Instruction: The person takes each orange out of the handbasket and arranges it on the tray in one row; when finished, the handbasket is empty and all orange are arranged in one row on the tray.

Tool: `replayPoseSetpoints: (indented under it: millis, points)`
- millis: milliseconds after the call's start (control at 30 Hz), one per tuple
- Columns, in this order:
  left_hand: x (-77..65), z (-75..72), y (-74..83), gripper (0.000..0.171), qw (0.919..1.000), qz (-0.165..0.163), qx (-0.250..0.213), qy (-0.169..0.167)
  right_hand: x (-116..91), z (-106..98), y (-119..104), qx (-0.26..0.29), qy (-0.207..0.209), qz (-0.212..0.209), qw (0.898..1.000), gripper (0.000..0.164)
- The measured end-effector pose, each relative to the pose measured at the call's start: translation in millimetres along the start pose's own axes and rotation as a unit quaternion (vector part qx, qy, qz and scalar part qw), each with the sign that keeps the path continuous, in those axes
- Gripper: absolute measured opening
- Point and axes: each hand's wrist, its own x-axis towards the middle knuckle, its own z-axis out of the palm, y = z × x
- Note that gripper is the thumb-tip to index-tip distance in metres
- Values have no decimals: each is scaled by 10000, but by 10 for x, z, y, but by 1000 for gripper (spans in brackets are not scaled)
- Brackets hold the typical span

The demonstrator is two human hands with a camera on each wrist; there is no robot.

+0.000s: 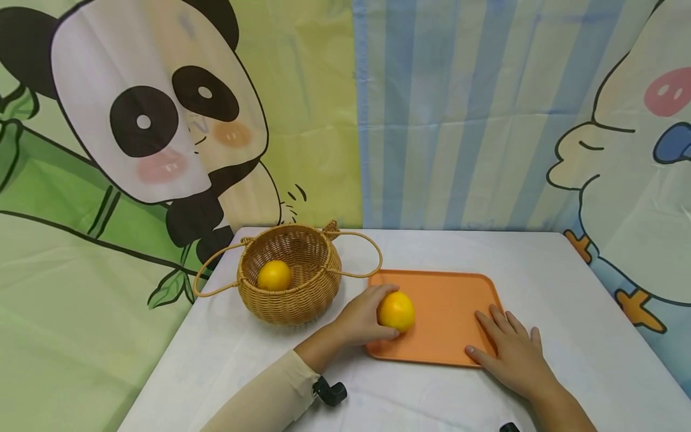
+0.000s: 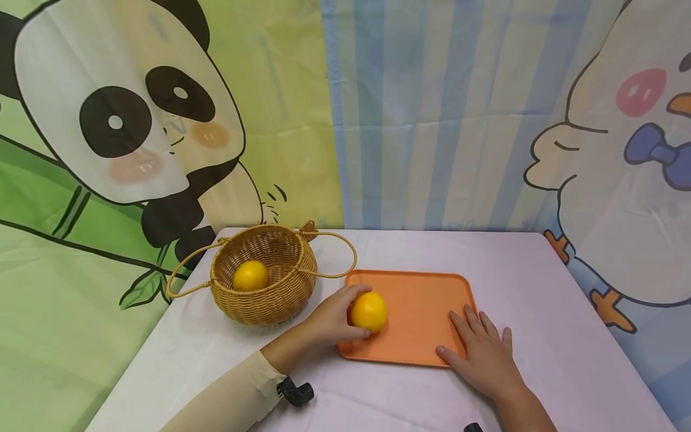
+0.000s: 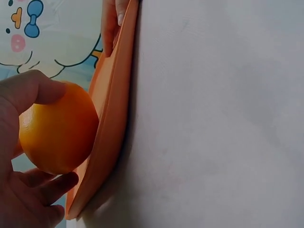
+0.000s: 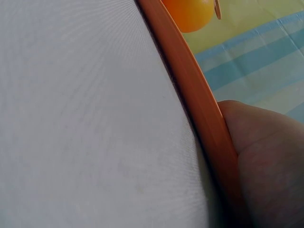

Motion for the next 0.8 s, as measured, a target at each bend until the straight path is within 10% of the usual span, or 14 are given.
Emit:
replayPoseSetpoints:
  millis: [800]
  points:
    - [37, 27, -33, 91, 9999, -10, 119, 6, 10, 51, 40, 21, 32, -12, 10000, 95]
